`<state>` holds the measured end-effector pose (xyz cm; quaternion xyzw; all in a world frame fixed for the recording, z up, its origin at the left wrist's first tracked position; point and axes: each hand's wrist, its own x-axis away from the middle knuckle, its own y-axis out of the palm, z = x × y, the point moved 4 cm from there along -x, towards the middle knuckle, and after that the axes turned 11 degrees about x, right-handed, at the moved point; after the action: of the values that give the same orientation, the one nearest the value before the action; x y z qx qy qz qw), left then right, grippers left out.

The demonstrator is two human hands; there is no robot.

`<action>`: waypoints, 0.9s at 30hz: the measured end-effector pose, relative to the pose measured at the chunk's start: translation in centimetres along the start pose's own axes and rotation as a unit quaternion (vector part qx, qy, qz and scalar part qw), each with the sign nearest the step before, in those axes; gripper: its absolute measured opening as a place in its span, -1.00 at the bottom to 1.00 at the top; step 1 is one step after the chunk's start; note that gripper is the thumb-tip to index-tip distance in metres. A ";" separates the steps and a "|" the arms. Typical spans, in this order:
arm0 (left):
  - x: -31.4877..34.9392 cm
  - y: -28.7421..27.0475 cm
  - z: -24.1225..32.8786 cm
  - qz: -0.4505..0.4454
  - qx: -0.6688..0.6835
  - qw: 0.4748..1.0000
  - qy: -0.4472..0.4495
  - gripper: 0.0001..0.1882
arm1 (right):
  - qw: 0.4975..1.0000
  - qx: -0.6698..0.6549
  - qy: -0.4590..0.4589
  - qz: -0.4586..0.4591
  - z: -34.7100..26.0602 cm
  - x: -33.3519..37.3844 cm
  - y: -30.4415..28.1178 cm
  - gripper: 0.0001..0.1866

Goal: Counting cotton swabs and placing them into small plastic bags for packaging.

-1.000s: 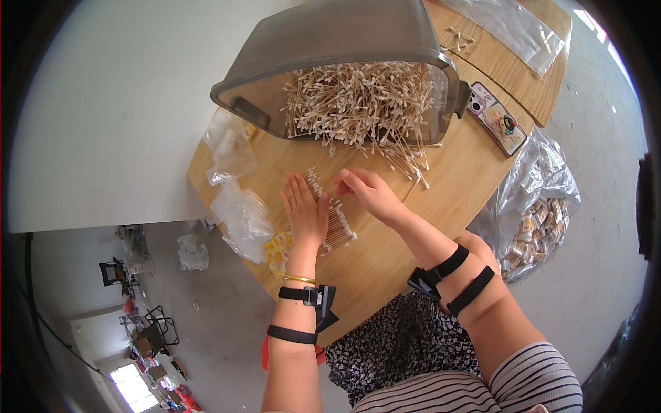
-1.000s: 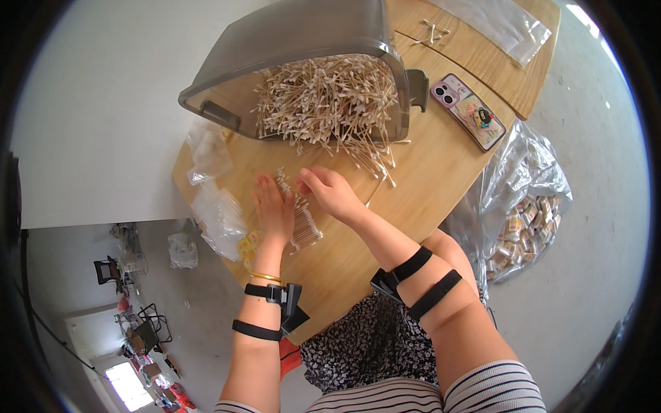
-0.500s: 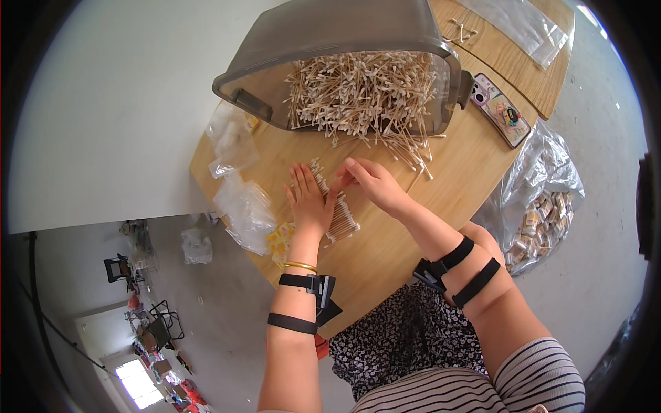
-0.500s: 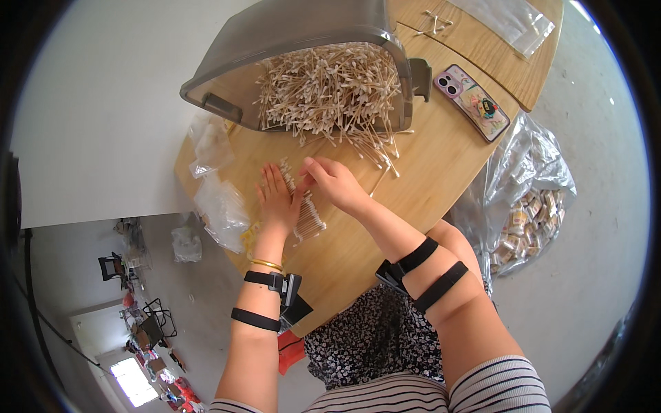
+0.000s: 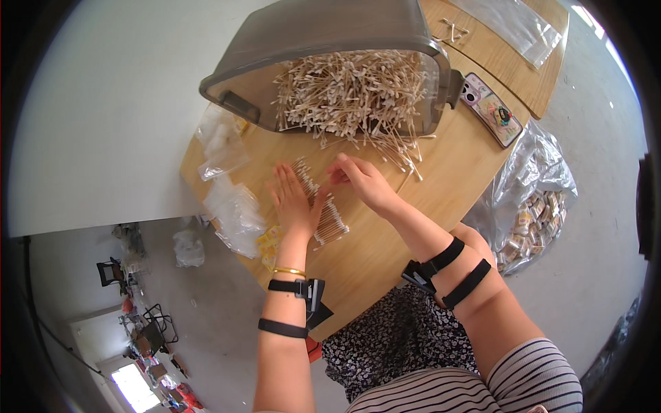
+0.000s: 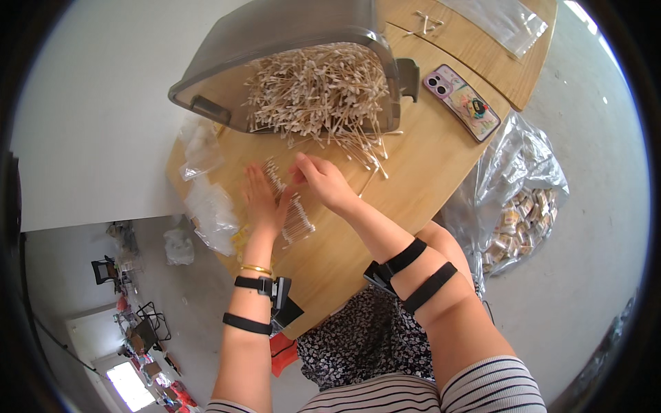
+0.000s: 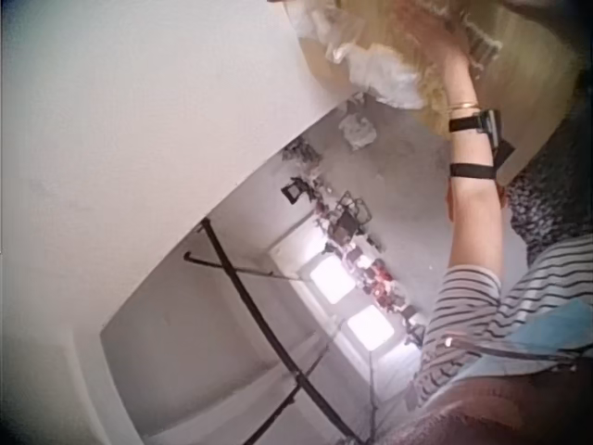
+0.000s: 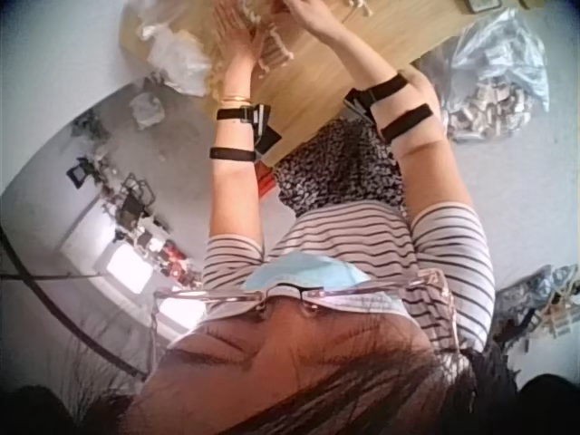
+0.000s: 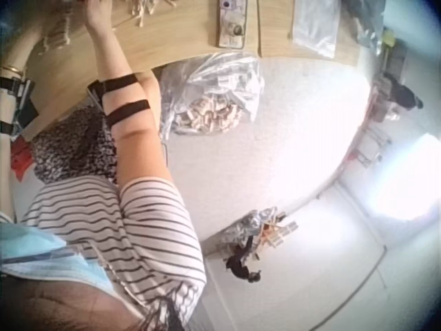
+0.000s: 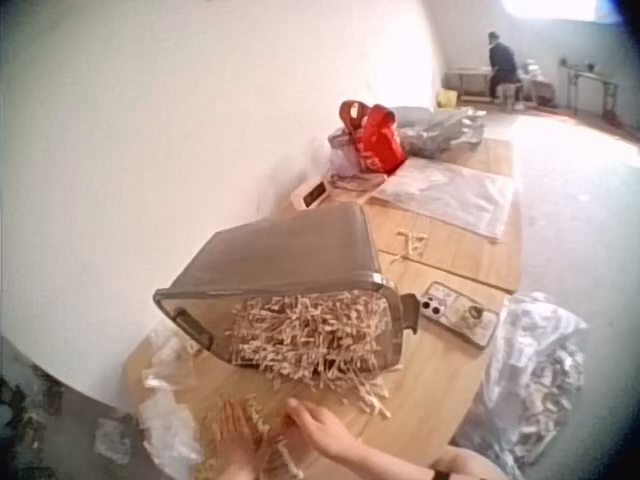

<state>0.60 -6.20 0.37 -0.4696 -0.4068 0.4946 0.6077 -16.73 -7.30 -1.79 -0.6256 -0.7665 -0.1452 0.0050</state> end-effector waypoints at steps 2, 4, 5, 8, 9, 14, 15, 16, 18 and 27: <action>1.0 -0.9 1.2 0.041 0.013 0.999 0.027 0.00 | 1.000 -0.019 0.005 0.005 -0.1 0.2 0.0 -0.45; 2.2 -0.4 1.4 0.020 0.005 0.999 0.032 -0.01 | 1.000 -0.019 -0.007 -0.002 -0.5 0.1 0.3 -0.45; 2.8 0.0 1.5 -0.004 0.001 0.999 0.038 -0.01 | 1.000 -0.017 -0.017 -0.004 -0.7 0.0 0.5 -0.45; 3.7 0.9 2.3 -0.006 0.055 0.998 0.042 -0.01 | 1.000 0.003 0.003 -0.031 -0.5 0.0 0.0 -0.46; 3.9 0.8 2.4 -0.008 0.055 0.998 0.042 -0.01 | 1.000 0.002 0.004 -0.031 -0.5 0.0 -0.1 -0.46; 4.8 1.0 2.7 -0.018 0.056 0.998 0.035 -0.01 | 0.999 0.007 0.006 -0.038 -0.9 0.2 0.2 -0.46; 4.9 1.1 2.8 -0.018 0.056 0.998 0.036 -0.01 | 0.999 0.006 0.006 -0.038 -0.6 0.1 0.2 -0.46; 5.0 1.2 2.9 -0.020 0.041 0.998 0.041 0.00 | 1.000 -0.001 -0.001 -0.022 -0.5 0.0 0.3 -0.44; 5.5 1.3 3.2 -0.022 0.026 0.998 0.045 0.00 | 1.000 -0.009 -0.008 -0.007 -0.4 0.0 0.2 -0.42; 6.8 1.3 3.6 -0.010 0.062 0.997 0.042 0.00 | 0.998 -0.022 0.015 -0.051 -0.5 0.7 0.7 -0.45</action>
<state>-1.94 1.23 0.17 -0.4475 -0.3541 0.4926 0.6571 -16.30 -6.57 -1.05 -0.5834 -0.7939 -0.1714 -0.0042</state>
